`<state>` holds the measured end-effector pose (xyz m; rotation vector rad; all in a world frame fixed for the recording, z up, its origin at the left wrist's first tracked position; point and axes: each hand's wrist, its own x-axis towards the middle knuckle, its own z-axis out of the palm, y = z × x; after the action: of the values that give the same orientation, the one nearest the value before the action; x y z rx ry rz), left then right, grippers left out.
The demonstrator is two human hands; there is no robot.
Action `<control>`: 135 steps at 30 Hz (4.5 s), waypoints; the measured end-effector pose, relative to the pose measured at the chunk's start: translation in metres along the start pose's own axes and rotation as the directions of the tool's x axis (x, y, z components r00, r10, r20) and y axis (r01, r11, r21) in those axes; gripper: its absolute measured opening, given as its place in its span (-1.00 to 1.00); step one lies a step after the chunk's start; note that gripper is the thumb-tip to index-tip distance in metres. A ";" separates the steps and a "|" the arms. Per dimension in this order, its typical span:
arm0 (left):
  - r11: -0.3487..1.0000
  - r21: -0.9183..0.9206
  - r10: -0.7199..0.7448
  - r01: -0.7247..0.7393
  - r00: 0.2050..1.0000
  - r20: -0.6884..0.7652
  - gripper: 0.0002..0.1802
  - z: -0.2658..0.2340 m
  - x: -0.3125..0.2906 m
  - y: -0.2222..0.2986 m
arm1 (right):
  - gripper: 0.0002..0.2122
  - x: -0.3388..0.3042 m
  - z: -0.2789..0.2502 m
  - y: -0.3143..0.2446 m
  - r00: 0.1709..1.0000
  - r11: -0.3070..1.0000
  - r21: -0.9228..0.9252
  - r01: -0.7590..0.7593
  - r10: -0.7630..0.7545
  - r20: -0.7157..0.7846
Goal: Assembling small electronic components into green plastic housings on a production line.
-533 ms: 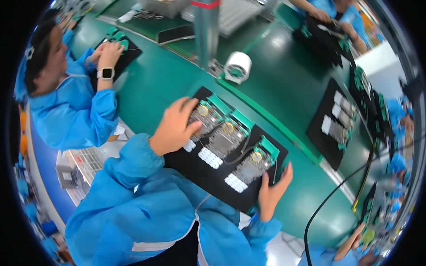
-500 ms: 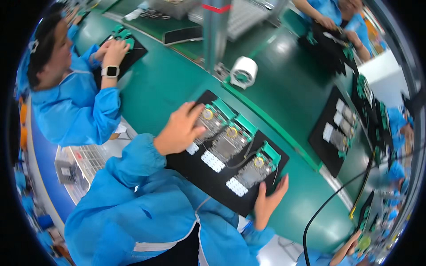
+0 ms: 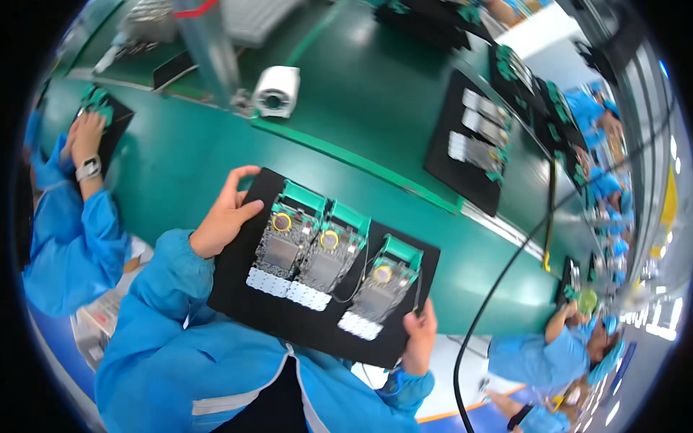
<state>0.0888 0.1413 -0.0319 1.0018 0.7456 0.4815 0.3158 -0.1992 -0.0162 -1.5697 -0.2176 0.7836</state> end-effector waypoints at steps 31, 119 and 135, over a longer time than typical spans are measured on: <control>0.998 -0.027 -0.030 0.049 0.875 0.483 -0.74 0.253 0.156 -0.083 | -0.57 0.412 -0.140 -0.111 0.669 -0.018 -0.769 0.639 -0.482 0.566; -0.450 0.640 0.700 -0.623 0.200 0.686 -0.89 -0.089 -0.141 -0.005 | -0.33 -0.040 0.241 -0.008 0.655 0.992 -0.008 -0.123 0.087 0.750; 0.334 0.919 0.623 -0.211 0.781 -0.047 -0.58 -0.049 -0.072 0.021 | -0.34 0.016 0.097 -0.020 0.904 0.784 -0.500 0.369 -0.427 -0.004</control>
<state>0.0034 0.1312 -0.0052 2.2182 1.1499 0.8122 0.2768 -0.1087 0.0010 -1.9495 -0.6864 0.3022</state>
